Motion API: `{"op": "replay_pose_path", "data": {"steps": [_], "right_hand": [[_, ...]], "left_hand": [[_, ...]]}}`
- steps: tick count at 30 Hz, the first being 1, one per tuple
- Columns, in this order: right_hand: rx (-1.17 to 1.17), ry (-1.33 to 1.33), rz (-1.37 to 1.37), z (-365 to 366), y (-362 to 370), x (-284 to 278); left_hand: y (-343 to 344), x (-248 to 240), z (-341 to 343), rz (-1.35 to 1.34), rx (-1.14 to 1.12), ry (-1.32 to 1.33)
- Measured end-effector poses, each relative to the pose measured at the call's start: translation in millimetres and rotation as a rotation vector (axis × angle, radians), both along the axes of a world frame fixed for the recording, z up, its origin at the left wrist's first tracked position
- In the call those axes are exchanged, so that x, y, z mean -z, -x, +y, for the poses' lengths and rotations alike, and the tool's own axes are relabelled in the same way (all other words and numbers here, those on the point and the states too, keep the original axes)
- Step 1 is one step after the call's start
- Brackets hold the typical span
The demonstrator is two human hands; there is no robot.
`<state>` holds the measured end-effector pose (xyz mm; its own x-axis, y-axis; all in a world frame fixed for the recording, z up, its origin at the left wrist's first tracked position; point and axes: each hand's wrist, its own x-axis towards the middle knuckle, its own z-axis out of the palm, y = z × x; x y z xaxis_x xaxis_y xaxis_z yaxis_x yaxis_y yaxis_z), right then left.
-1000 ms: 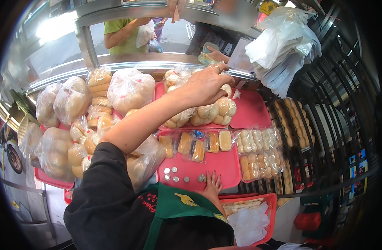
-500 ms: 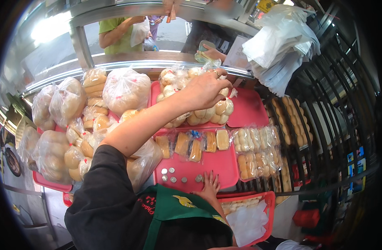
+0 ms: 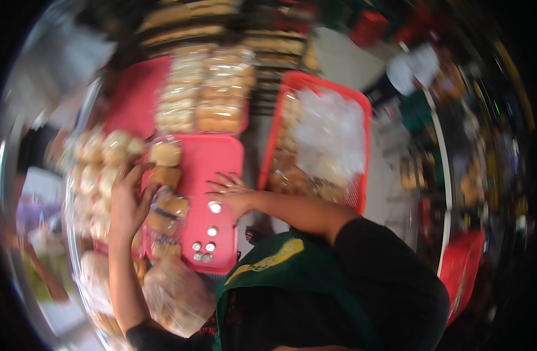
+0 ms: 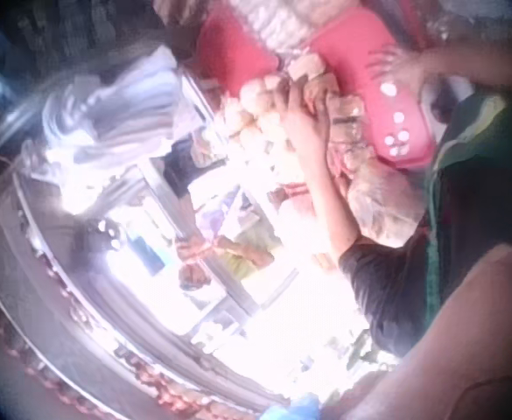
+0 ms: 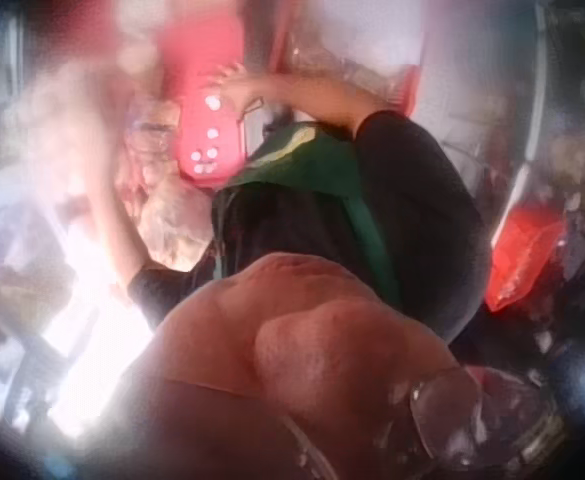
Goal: The person packs various bread rolls and buns into plastic bags and red baskets. They handle the items by hand, arranging them in trays and bags, and occasionally count coins on the counter.
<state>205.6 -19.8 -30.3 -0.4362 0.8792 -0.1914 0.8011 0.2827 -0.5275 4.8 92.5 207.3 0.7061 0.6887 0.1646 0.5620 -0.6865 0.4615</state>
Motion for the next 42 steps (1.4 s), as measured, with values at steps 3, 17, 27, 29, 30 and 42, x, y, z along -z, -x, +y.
{"op": "replay_pose_path", "data": {"steps": [3,17,27,29,30,42], "right_hand": [[0.023,-0.031,0.005,-3,1,1],[1.017,-0.666,-0.139,-346,-286,-49],[2.216,-0.170,-0.492,-754,-488,-16],[2.385,-0.212,-0.419,-801,-504,-1],[2.425,-0.228,-0.381,-820,-509,6],[2.713,-0.015,-0.550,-895,-573,47]], "left_hand": [[-28,24,-15,0.146,0.097,0.171],[-193,189,-301,0.076,-0.025,0.728],[-480,169,-498,0.335,0.968,0.570],[-532,148,-521,0.356,1.125,0.349],[-555,141,-537,0.353,1.160,0.356],[-887,168,-731,0.175,1.680,0.519]]}}
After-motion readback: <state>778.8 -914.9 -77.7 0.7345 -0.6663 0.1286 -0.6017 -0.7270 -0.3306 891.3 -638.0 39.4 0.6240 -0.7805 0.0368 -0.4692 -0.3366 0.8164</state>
